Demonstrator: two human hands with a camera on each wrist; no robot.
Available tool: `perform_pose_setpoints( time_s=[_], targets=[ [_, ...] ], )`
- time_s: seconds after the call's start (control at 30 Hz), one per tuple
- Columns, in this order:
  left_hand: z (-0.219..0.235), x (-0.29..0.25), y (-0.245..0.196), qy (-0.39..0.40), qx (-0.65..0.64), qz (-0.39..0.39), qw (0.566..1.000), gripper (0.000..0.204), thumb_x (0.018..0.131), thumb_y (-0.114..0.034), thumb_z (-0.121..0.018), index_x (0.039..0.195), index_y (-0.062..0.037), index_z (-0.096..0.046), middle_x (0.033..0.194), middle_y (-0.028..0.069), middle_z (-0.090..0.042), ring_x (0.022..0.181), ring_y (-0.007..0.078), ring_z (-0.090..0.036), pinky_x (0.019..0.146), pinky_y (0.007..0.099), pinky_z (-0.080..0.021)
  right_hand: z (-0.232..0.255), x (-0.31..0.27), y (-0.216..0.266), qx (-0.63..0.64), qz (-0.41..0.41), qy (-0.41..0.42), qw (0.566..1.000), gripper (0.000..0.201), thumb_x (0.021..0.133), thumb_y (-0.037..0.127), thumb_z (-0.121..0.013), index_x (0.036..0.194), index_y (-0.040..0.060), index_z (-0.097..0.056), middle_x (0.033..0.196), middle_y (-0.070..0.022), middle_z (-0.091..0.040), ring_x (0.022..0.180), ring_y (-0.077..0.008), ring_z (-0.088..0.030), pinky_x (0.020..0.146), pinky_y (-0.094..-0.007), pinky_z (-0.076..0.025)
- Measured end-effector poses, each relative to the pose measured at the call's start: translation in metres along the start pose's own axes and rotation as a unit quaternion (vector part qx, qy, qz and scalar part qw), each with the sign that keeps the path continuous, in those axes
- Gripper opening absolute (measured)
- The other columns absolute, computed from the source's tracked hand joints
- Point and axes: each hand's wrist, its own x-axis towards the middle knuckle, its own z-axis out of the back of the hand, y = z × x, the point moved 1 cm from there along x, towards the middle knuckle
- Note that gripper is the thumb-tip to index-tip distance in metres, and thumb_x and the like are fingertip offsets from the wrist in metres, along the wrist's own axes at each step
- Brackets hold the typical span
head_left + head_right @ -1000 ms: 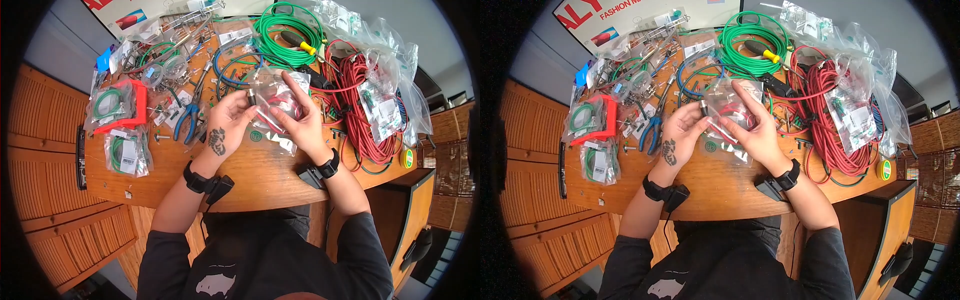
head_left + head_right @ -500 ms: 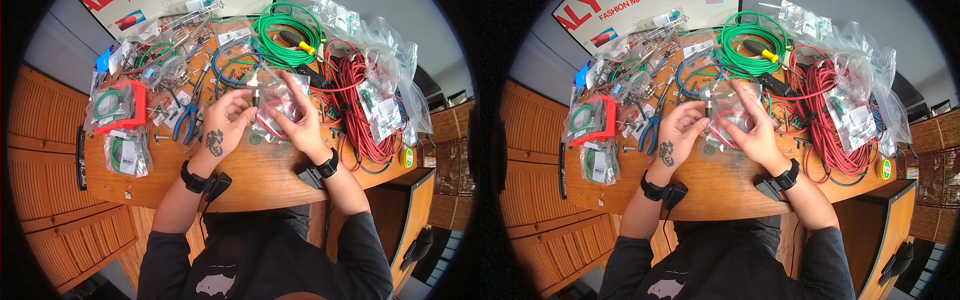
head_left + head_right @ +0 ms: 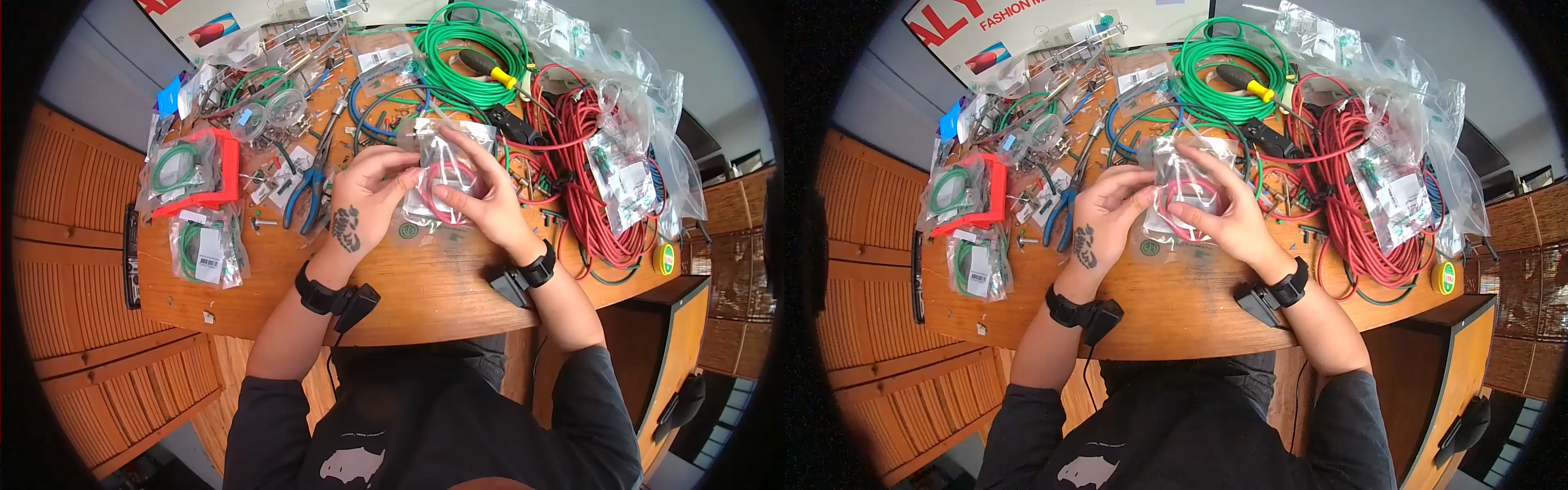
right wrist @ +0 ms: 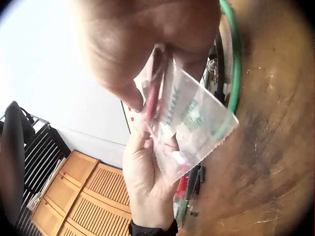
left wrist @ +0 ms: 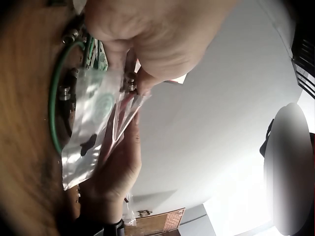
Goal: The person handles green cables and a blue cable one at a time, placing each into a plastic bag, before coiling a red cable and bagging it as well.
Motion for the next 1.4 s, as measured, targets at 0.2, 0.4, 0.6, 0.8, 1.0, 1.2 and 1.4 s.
perform_pose_setpoints(
  time_s=[0.2,0.4,0.6,0.8,1.0,1.2,1.4],
  targets=[
    [0.003,-0.001,-0.011,0.077,0.123,-0.046,0.988,0.032,0.09,0.006,-0.061,0.122,0.0071,-0.061,0.124,0.0117,-0.058,0.114,0.0193,-0.059,0.097,0.0291,-0.048,0.007,0.0,-0.007,0.057,-0.037,-0.042,0.997,0.06,0.083,-0.002,-0.073,0.138,0.0015,-0.048,0.138,-0.0097,-0.053,0.123,-0.0167,-0.051,0.105,-0.0319,-0.042],
    [-0.002,-0.003,-0.009,0.062,0.104,-0.017,0.992,0.031,0.089,0.005,-0.061,0.121,0.005,-0.062,0.123,0.0146,-0.063,0.113,0.0213,-0.061,0.098,0.0302,-0.048,0.005,0.0,-0.005,0.09,-0.062,-0.047,0.993,0.056,0.084,0.0,-0.072,0.136,0.0022,-0.051,0.136,-0.0092,-0.055,0.12,-0.0151,-0.054,0.102,-0.0299,-0.043],
    [-0.001,-0.001,-0.018,-0.003,0.283,-0.147,0.948,0.017,0.086,0.004,-0.066,0.102,0.0023,-0.069,0.102,0.0116,-0.069,0.094,0.0149,-0.066,0.079,0.0271,-0.052,0.005,0.0,0.001,0.096,-0.088,-0.012,0.991,0.063,0.083,0.0,-0.073,0.14,0.0039,-0.047,0.136,-0.0085,-0.054,0.12,-0.015,-0.053,0.103,-0.0303,-0.042],
    [-0.001,-0.004,-0.02,-0.023,0.276,-0.055,0.959,0.02,0.084,0.006,-0.063,0.102,0.0009,-0.07,0.094,0.0095,-0.069,0.077,0.0156,-0.065,0.07,0.0265,-0.051,0.001,-0.003,-0.004,-0.01,-0.041,-0.015,0.999,0.053,0.084,0.0,-0.073,0.133,0.0017,-0.053,0.129,-0.0073,-0.059,0.115,-0.0132,-0.056,0.1,-0.0287,-0.044],
    [0.001,-0.004,-0.013,0.016,0.28,-0.097,0.955,0.029,0.086,0.011,-0.053,0.107,-0.0004,-0.07,0.093,0.0078,-0.066,0.073,0.012,-0.063,0.066,0.0246,-0.049,0.003,-0.002,-0.005,0.031,-0.042,-0.075,0.996,0.049,0.084,0.003,-0.074,0.131,0.002,-0.056,0.126,-0.0062,-0.06,0.113,-0.0117,-0.055,0.096,-0.0275,-0.045],
    [0.005,-0.004,-0.011,0.003,0.16,-0.024,0.987,0.03,0.084,0.008,-0.058,0.109,-0.0017,-0.069,0.086,0.0029,-0.061,0.069,0.0068,-0.056,0.06,0.0215,-0.044,0.009,0.0,-0.008,0.101,-0.063,-0.142,0.983,0.051,0.085,0.0,-0.072,0.132,0.0012,-0.054,0.128,-0.0081,-0.059,0.115,-0.0131,-0.056,0.096,-0.0273,-0.046],
    [0.013,-0.001,-0.012,0.048,0.086,0.02,0.995,0.029,0.087,0.011,-0.053,0.112,0.0052,-0.066,0.101,0.0069,-0.059,0.082,0.0091,-0.059,0.068,0.0216,-0.047,0.008,0.001,0.0,0.139,-0.045,-0.152,0.978,0.051,0.087,-0.003,-0.068,0.135,0.0005,-0.05,0.128,-0.0082,-0.059,0.114,-0.0146,-0.058,0.095,-0.0284,-0.048]
  ],
)
